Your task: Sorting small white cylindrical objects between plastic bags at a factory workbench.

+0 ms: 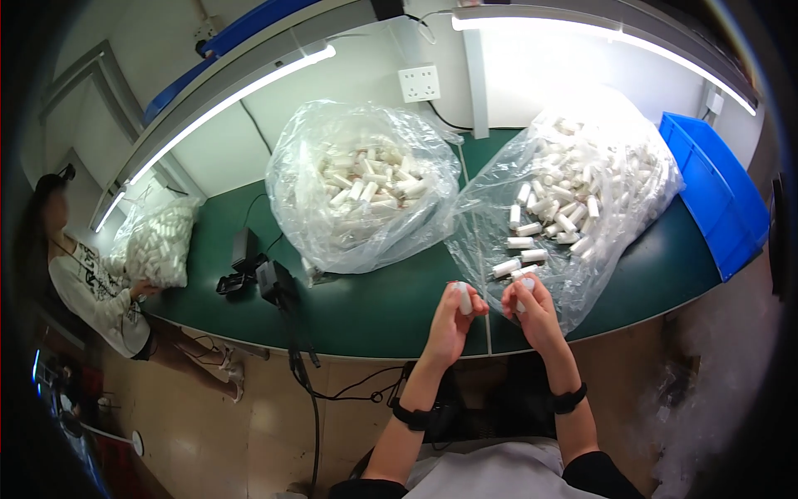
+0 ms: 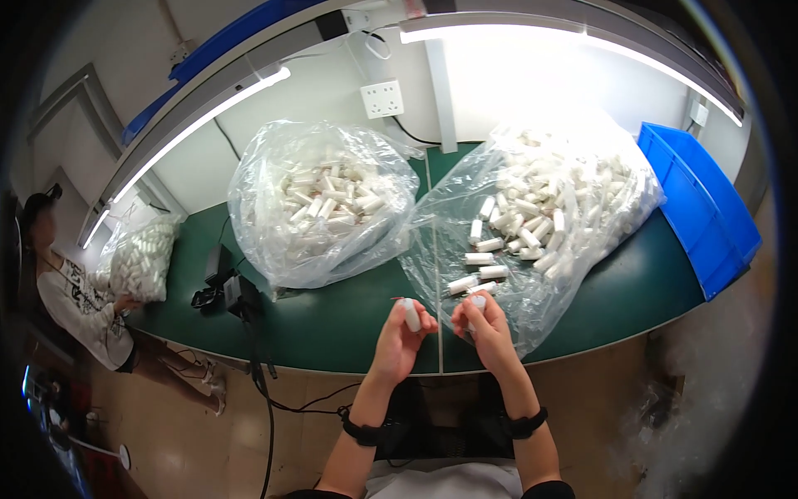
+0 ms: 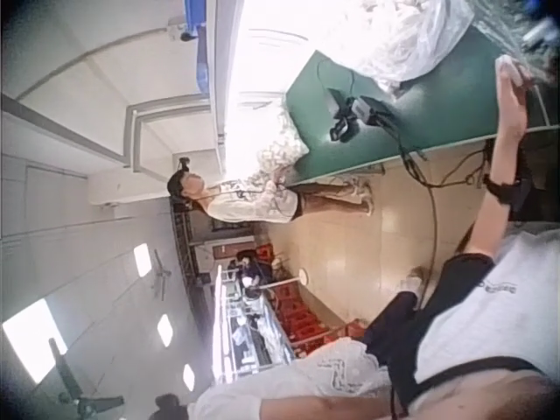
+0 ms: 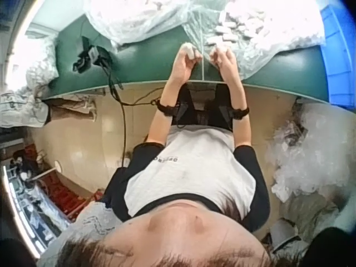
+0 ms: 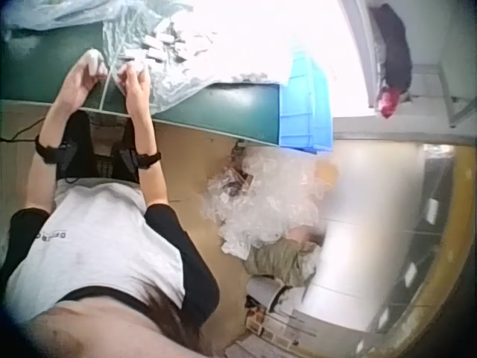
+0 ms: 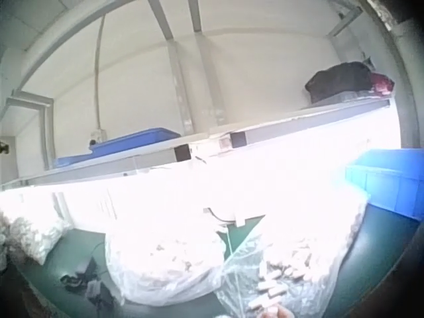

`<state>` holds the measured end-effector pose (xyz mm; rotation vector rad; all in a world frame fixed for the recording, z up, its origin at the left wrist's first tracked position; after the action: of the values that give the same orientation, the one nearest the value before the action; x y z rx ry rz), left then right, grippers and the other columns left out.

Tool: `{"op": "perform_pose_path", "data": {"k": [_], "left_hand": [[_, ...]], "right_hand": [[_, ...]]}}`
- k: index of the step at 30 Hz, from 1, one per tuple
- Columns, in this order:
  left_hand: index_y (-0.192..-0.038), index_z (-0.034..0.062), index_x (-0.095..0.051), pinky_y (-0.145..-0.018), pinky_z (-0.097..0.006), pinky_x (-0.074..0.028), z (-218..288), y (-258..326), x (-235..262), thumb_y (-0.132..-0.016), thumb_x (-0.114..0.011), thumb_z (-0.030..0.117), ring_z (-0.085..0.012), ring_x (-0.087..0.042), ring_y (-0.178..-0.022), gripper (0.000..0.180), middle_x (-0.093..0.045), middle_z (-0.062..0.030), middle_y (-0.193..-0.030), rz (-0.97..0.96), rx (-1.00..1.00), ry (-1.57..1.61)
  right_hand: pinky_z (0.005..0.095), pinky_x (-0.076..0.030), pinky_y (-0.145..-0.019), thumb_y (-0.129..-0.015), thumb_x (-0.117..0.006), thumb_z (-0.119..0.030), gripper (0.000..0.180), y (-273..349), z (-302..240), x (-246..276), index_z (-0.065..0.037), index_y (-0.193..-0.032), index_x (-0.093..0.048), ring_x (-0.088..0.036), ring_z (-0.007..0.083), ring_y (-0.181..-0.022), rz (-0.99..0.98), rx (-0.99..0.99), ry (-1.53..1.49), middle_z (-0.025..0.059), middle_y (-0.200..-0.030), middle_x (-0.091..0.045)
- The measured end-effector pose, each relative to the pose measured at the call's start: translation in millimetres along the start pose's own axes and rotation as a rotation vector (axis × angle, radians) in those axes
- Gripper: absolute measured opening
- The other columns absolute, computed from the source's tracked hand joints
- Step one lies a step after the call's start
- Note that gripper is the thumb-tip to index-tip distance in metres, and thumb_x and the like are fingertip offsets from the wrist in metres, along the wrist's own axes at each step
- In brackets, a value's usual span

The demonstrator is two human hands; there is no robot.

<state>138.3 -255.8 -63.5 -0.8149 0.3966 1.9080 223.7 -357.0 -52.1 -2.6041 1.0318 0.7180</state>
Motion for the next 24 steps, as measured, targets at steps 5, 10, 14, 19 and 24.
{"op": "perform_pose_path", "data": {"k": [5, 10, 14, 19, 24], "left_hand": [[-0.092, 0.0046, -0.048, -0.081, -0.031, -0.041, -2, 0, -12, -0.091, -0.041, 0.031, -0.0173, -0.052, -0.081, 0.027, -0.053, -0.0069, -0.081, -0.049, 0.019, 0.008], [-0.081, 0.0069, -0.044, -0.066, -0.025, -0.038, -1, 4, -13, -0.089, -0.042, 0.03, -0.0122, -0.045, -0.065, 0.025, -0.043, -0.0019, -0.067, -0.16, 0.06, 0.007], [-0.075, 0.0079, -0.041, -0.055, -0.022, -0.032, 0, 4, -12, -0.09, -0.044, 0.024, -0.0082, -0.038, -0.056, 0.022, -0.038, 0.0013, -0.061, -0.096, 0.076, -0.067], [-0.075, 0.0074, -0.041, -0.051, -0.021, -0.029, -1, 5, -10, -0.09, -0.045, 0.017, -0.0067, -0.033, -0.053, 0.018, -0.035, 0.0023, -0.06, -0.085, 0.068, -0.034], [-0.076, 0.0077, -0.041, -0.049, -0.02, -0.026, -1, 6, -10, -0.09, -0.045, 0.014, -0.0054, -0.031, -0.052, 0.015, -0.034, 0.0036, -0.06, -0.095, 0.027, -0.11]], "right_hand": [[0.02, -0.028, -0.048, -0.091, -0.051, -0.015, 0.014, 5, -4, 7, -0.006, -0.081, -0.047, -0.035, 0.0051, -0.051, -0.028, 0.018, 0.083, -0.0035, -0.061, -0.04], [0.0207, -0.024, -0.044, -0.09, -0.052, -0.014, 0.024, 6, -1, 1, -0.006, -0.069, -0.044, -0.031, 0.0042, -0.046, -0.113, 0.035, 0.106, -0.0042, -0.055, -0.036], [0.0207, -0.022, -0.041, -0.088, -0.052, -0.012, 0.025, 5, 0, -2, -0.005, -0.065, -0.045, -0.03, 0.0036, -0.043, -0.119, 0.036, 0.207, -0.0042, -0.051, -0.036], [0.0205, -0.021, -0.041, -0.086, -0.05, -0.009, 0.017, 4, -1, -1, -0.001, -0.071, -0.051, -0.029, 0.0029, -0.043, -0.075, 0.009, 0.19, -0.0044, -0.05, -0.036], [0.02, -0.021, -0.04, -0.086, -0.049, -0.009, 0.015, 5, -3, -5, 0.002, -0.077, -0.054, -0.028, 0.0022, -0.042, -0.099, 0.009, 0.195, -0.0053, -0.049, -0.035]]}}
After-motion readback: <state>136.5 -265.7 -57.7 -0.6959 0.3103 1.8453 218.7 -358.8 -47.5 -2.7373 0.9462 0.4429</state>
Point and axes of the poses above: each hand's wrist, its own y-axis away from the middle knuckle, its own x-axis out of the back of the hand, z = x × y, the point moved 8 cm from there along -y, towards the middle knuckle
